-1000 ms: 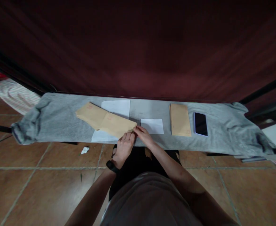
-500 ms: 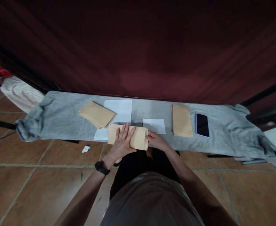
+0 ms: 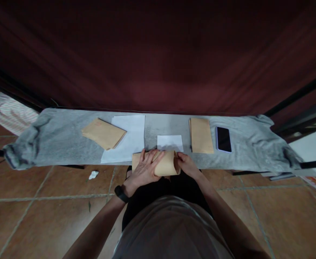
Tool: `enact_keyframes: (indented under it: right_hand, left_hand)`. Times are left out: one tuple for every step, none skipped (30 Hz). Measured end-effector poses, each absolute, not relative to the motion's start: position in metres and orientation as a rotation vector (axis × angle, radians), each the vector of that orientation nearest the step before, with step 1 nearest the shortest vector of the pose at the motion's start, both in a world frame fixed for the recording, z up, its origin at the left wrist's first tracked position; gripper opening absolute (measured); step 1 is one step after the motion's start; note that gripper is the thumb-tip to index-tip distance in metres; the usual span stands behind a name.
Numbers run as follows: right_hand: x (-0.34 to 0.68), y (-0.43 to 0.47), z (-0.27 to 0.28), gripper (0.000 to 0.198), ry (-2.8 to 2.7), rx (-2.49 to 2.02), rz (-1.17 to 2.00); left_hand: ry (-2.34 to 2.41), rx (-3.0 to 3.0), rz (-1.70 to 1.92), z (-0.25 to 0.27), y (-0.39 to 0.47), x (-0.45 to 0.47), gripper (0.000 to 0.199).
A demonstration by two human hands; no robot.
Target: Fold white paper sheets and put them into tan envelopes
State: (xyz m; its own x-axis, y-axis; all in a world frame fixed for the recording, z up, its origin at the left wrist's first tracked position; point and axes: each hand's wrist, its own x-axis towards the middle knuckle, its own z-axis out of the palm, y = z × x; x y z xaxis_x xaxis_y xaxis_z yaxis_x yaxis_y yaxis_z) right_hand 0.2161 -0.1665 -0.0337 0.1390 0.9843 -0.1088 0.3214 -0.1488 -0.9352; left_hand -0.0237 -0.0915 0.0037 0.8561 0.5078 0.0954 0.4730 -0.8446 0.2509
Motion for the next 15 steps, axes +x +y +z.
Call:
enact_keyframes:
  right_hand:
    - [0.219,-0.169,-0.035,0.024,-1.286,-1.617,1.009]
    - [0.221,-0.172,-0.036,0.025,-1.275,-1.623,0.992]
    - [0.223,-0.175,-0.036,0.025,-1.263,-1.634,0.982]
    - [0.225,-0.178,-0.036,0.025,-1.254,-1.649,0.979]
    - [0.226,-0.182,-0.035,0.025,-1.248,-1.666,0.972]
    - [0.226,-0.185,-0.033,0.025,-1.244,-1.685,0.947]
    - [0.228,-0.189,-0.029,0.025,-1.242,-1.7,0.899]
    - [0.229,-0.194,-0.025,0.025,-1.239,-1.711,0.83]
    - [0.231,-0.198,-0.02,0.026,-1.234,-1.717,0.748]
    - [0.233,-0.203,-0.014,0.025,-1.234,-1.72,0.676]
    - [0.236,-0.209,-0.009,0.024,-1.235,-1.716,0.642]
    - [0.239,-0.214,-0.004,0.024,-1.244,-1.704,0.665]
    - [0.241,-0.219,0.001,0.026,-1.262,-1.685,0.748]
    - [0.244,-0.224,0.004,0.027,-1.299,-1.666,0.865]
    - [0.245,-0.228,0.007,0.027,-1.356,-1.656,0.993]
  left_hand:
    - [0.763,2.809,0.239,0.002,-0.095,-0.023,0.109]
    - [0.777,2.801,0.246,0.0,-0.099,-0.023,0.109]
    - [0.793,2.788,0.253,-0.002,-0.103,-0.023,0.11]
    - [0.808,2.773,0.254,-0.004,-0.106,-0.022,0.112]
    - [0.821,2.758,0.251,-0.006,-0.108,-0.022,0.114]
    - [0.833,2.746,0.245,-0.007,-0.11,-0.022,0.115]
    - [0.842,2.737,0.239,-0.008,-0.112,-0.021,0.117]
    - [0.851,2.733,0.234,-0.009,-0.114,-0.021,0.117]
    - [0.858,2.732,0.232,-0.009,-0.115,-0.021,0.117]
    - [0.862,2.73,0.232,-0.009,-0.117,-0.02,0.118]
    - [0.861,2.725,0.233,-0.01,-0.118,-0.02,0.118]
    - [0.857,2.717,0.233,-0.01,-0.12,-0.019,0.119]
    - [0.849,2.708,0.231,-0.011,-0.122,-0.019,0.12]
    - [0.836,2.699,0.226,-0.012,-0.124,-0.018,0.121]
    - [0.816,2.693,0.219,-0.014,-0.126,-0.017,0.122]
